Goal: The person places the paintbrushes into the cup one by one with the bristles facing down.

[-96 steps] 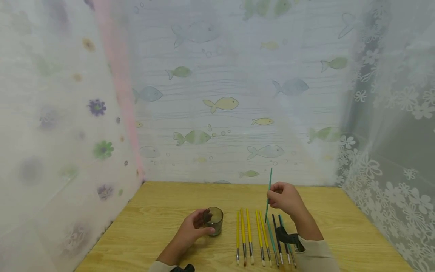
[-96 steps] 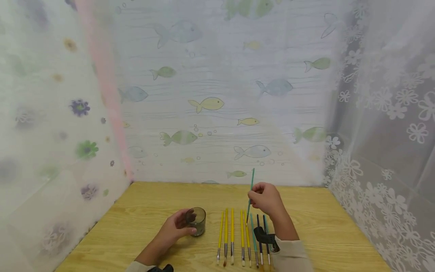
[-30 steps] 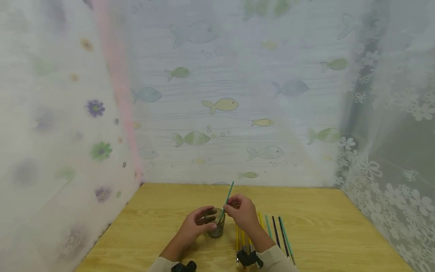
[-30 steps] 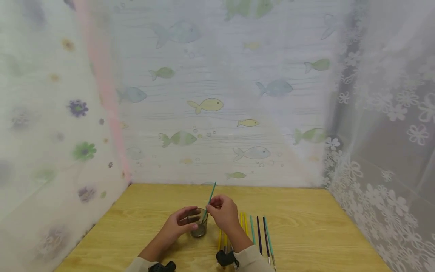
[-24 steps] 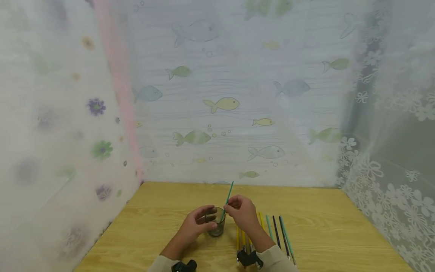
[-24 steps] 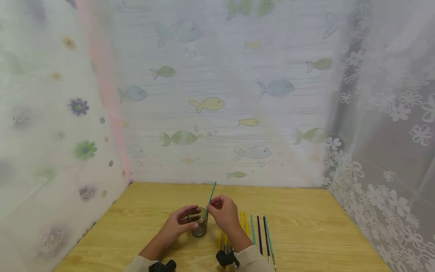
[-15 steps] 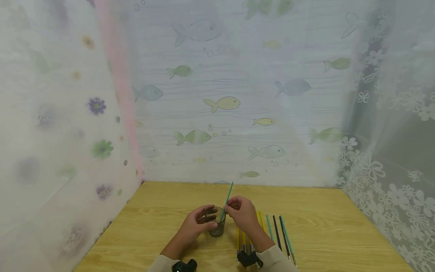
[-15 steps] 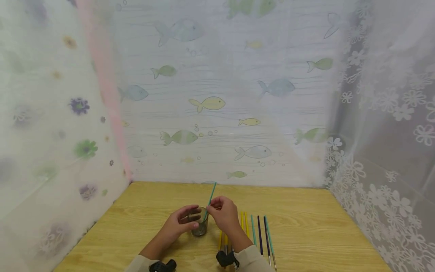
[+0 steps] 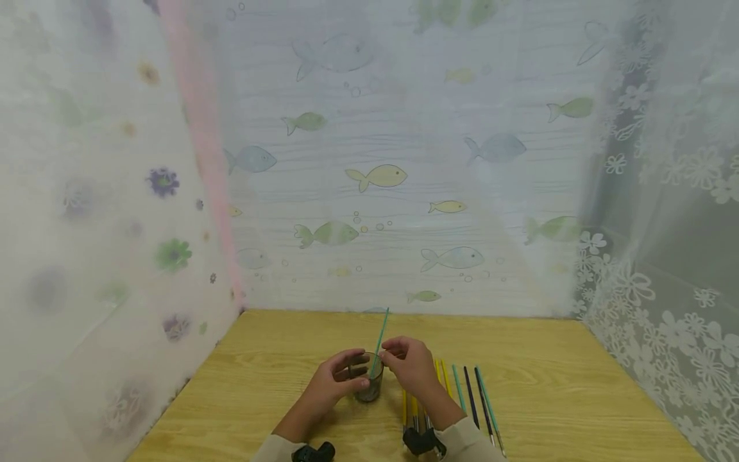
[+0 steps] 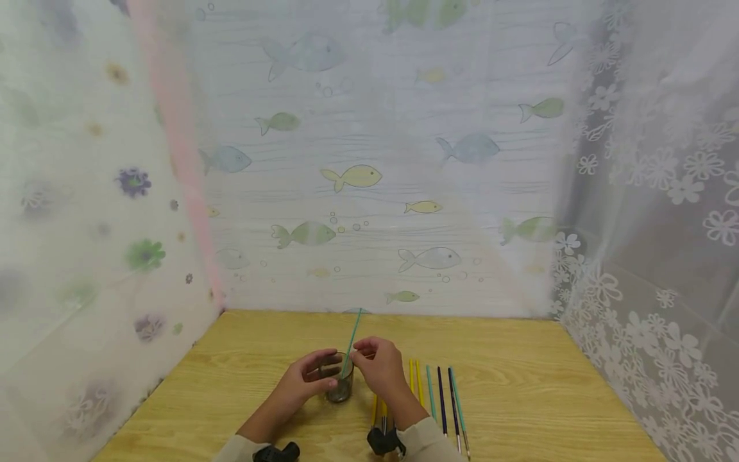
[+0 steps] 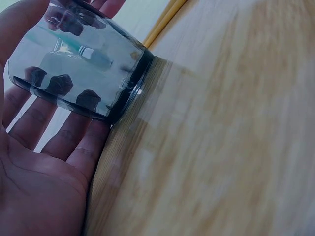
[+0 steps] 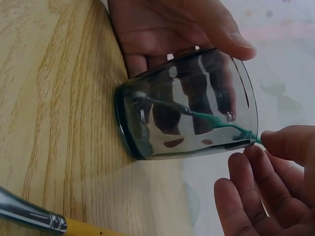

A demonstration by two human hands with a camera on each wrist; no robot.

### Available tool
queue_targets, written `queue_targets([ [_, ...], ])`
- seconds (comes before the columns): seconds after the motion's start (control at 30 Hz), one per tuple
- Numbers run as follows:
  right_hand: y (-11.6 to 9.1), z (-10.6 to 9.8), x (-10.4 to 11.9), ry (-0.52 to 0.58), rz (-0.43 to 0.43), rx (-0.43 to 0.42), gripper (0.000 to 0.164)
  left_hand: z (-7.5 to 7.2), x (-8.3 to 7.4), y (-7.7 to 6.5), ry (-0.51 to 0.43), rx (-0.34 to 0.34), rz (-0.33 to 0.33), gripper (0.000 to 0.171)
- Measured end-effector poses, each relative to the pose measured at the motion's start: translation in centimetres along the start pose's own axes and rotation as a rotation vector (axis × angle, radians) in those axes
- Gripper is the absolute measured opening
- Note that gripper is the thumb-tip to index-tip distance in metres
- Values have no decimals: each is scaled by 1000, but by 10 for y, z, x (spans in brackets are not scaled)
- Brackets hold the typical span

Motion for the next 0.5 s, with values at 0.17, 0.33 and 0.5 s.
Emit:
queue_targets([
  [0.17,-1,-2,1,1,4,-4,19,-1,2,0,17,-17,-9,60],
  [0.33,1,-6,2,4,-1,-16,18,-1,5,1,12,-25,-14,59],
  [0.5,1,-7,4,12,-5,8,19,-1,5,1,9,-18,-10,64],
])
Point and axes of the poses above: each hand's wrist, its own y-axis towards the middle knuckle, its own z-axis out of the palm, x = y × z, the point moved 10 cm from there along y, towards the middle knuckle, and after that the axes turned 15 degrees about z, right-handed, at the moved point
